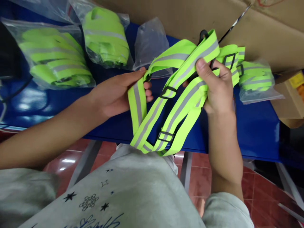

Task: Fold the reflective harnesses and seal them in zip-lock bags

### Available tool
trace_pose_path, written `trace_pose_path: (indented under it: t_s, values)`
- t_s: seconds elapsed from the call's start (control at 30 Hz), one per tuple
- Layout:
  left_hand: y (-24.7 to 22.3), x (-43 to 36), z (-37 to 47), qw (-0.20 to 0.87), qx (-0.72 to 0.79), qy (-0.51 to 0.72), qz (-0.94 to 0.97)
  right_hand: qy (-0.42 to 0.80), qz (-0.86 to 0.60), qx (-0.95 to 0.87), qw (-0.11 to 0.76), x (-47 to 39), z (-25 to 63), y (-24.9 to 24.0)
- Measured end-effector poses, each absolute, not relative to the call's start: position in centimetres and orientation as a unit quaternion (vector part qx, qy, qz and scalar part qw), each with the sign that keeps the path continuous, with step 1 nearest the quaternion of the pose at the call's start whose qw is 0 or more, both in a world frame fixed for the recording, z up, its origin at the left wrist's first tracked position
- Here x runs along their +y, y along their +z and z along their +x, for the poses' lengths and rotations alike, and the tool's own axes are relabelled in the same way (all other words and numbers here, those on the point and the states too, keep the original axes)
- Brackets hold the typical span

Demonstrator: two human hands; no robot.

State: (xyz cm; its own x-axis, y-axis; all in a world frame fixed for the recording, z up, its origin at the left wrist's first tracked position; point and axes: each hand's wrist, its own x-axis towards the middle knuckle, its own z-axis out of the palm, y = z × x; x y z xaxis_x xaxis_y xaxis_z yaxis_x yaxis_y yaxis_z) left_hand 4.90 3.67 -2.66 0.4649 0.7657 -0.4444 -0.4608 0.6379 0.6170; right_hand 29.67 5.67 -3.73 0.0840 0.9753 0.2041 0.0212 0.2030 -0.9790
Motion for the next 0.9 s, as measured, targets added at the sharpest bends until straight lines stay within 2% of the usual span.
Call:
trace_pose_path:
  t_s: [0.13,0.27,0.37,0.57,0.9]
  values:
    - [-1.4,3.8,4.2,0.823,0.348,0.350,0.281,0.437,-0.489,-0.504,0.562,5.8,29.9,-3.7]
    - [-2.0,3.1,3.4,0.752,0.380,0.341,0.417,0.434,-0.471,-0.501,0.583,5.6,29.8,-3.3]
    - [-3.2,2.2,2.8,0.730,0.421,0.305,0.443,0.441,-0.459,-0.497,0.589,5.7,29.9,-3.2]
    - [-4.5,-0.1,2.1,0.636,0.495,0.350,0.477,0.439,-0.489,-0.472,0.587,6.7,30.5,-3.1]
    - [-3.1,-4.7,-0.2,0.620,0.500,0.221,0.563,0.421,-0.406,-0.569,0.578,6.2,31.4,-1.5]
